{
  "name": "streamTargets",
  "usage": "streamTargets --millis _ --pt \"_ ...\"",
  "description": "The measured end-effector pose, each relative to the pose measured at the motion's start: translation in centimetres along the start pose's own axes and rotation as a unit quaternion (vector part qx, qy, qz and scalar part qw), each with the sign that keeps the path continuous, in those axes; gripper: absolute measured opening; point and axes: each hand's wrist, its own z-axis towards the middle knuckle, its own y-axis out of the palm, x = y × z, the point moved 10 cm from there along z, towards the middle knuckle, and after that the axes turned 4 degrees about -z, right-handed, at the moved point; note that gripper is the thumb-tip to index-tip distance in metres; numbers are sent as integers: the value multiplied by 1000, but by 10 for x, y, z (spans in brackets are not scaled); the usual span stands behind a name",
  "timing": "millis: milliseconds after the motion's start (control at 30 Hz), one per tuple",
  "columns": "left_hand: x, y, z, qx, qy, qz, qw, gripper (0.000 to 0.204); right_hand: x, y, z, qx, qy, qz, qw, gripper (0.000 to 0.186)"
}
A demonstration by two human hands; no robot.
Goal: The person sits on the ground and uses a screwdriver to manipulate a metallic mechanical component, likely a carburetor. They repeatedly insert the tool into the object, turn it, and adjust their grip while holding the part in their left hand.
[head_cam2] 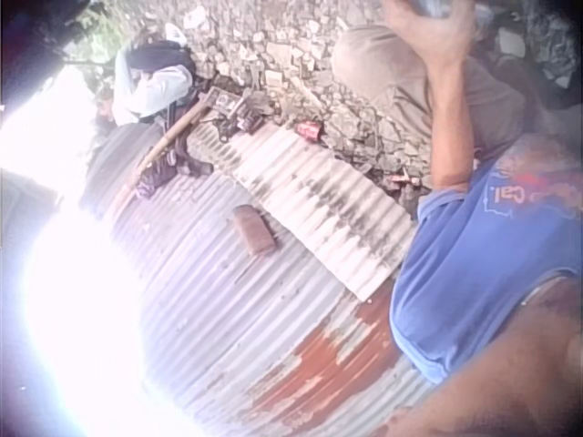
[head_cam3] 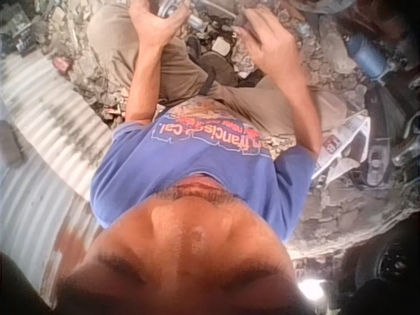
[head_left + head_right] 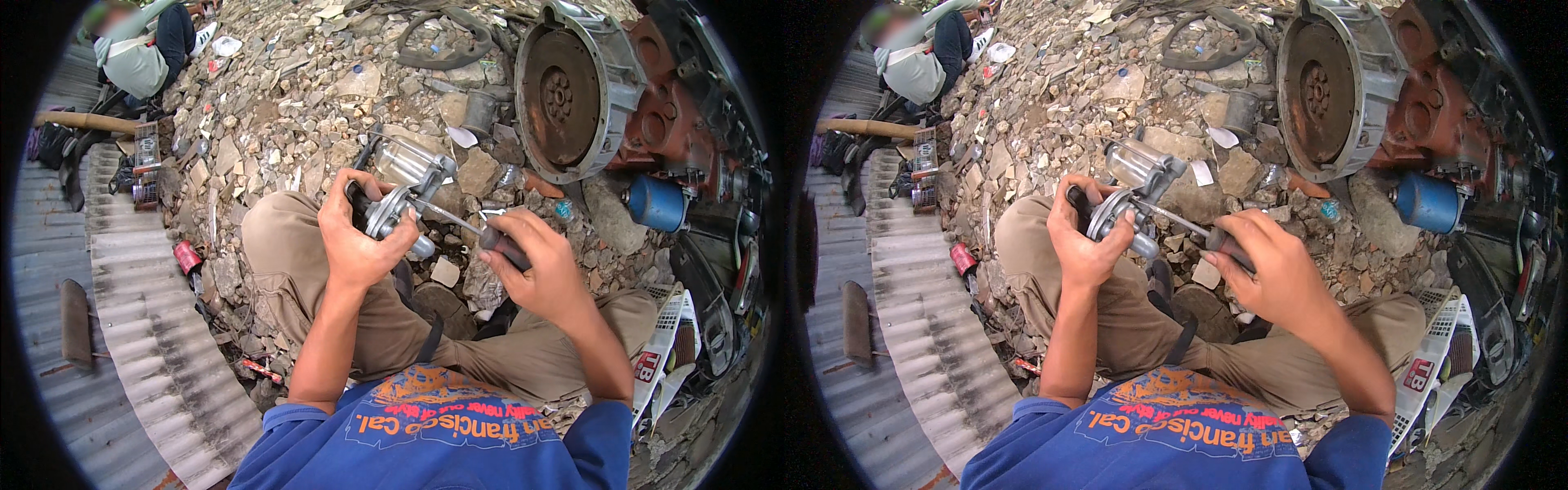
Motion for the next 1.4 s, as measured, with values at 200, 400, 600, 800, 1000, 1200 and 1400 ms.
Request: streamTargets --millis 200,400,600,800,1000,1200,1400 --pt "-7 1 -4 -23 45 110 993 35 -12 4 -9 32 -16 -95 995 26" --pt "-4 1 -6 -13 -18 58 998 36 43 55 -30 -183 369 512 754 26" --pt "-2 6 -9 11 -41 -15 999 35 24 13 -5 -57 49 165 983 38" --pt "-8 -2 -8 10 -27 17 999 35 -14 6 -6 5 -34 -185 982 40" --pt "-1 1 -6 -22 34 117 992 35 42 69 -36 -191 293 407 844 38" --pt "-8 -1 -7 15 -57 40 997 37 36 29 -9 -62 145 242 957 32" --pt "-6 -2 -6 3 1 58 998 38 -14 3 -4 92 -94 -191 973 40"
